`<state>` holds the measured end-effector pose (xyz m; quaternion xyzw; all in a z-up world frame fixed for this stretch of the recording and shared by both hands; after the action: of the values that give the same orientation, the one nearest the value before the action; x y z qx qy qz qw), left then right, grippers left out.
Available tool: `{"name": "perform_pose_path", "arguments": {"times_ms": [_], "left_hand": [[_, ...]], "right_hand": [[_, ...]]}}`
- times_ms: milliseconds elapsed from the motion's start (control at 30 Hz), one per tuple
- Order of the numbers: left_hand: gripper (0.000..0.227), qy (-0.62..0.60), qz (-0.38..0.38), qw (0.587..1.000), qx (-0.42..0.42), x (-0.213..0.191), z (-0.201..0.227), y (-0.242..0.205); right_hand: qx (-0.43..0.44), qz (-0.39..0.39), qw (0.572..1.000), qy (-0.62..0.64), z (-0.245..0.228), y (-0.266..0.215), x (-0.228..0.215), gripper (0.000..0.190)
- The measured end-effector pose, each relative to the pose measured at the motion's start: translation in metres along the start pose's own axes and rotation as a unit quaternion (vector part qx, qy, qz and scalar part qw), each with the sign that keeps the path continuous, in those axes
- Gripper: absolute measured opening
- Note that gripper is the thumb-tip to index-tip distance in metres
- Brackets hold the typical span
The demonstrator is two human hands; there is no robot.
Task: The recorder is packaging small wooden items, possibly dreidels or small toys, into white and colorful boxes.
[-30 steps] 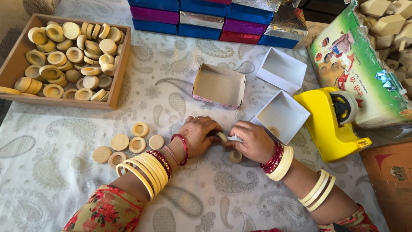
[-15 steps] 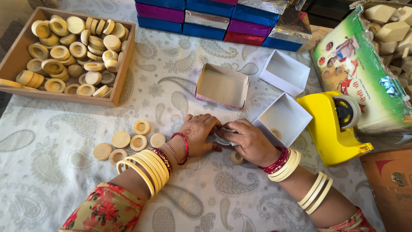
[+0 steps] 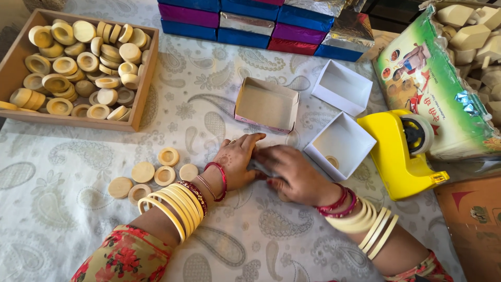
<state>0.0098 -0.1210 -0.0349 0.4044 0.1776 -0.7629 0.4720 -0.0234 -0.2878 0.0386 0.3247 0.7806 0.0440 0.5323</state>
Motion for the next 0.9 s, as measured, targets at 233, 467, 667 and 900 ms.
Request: {"name": "perform_pose_path", "arguments": {"times_ms": [233, 467, 667, 900], "left_hand": [[0.061, 0.013, -0.014, 1.0, -0.022, -0.002, 0.002, -0.005], [0.036, 0.057, 0.012, 0.998, 0.033, 0.018, -0.015, -0.002], [0.04, 0.091, 0.005, 0.995, 0.039, 0.003, -0.001, -0.004], [0.045, 0.055, -0.034, 0.998, 0.002, -0.005, 0.01, -0.005]], "right_hand": [[0.043, -0.021, 0.997, -0.052, 0.012, -0.026, 0.013, 0.044], [0.169, 0.16, 0.972, 0.035, 0.013, -0.026, 0.001, 0.026], [0.112, 0.072, 0.991, 0.018, 0.014, -0.026, 0.008, 0.029], [0.201, 0.016, 0.978, -0.056, 0.029, -0.043, 0.015, 0.016]]}}
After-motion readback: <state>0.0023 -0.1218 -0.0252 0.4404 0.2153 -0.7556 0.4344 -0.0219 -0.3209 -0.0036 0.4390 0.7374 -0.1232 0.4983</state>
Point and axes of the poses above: each hand's wrist, its own y-axis towards the middle knuckle, its own x-axis out of the palm, z = x × y, the point moved 3 cm from there along y, towards the middle knuckle, and after that the axes turned 5 degrees about y, right-handed, at the moved point
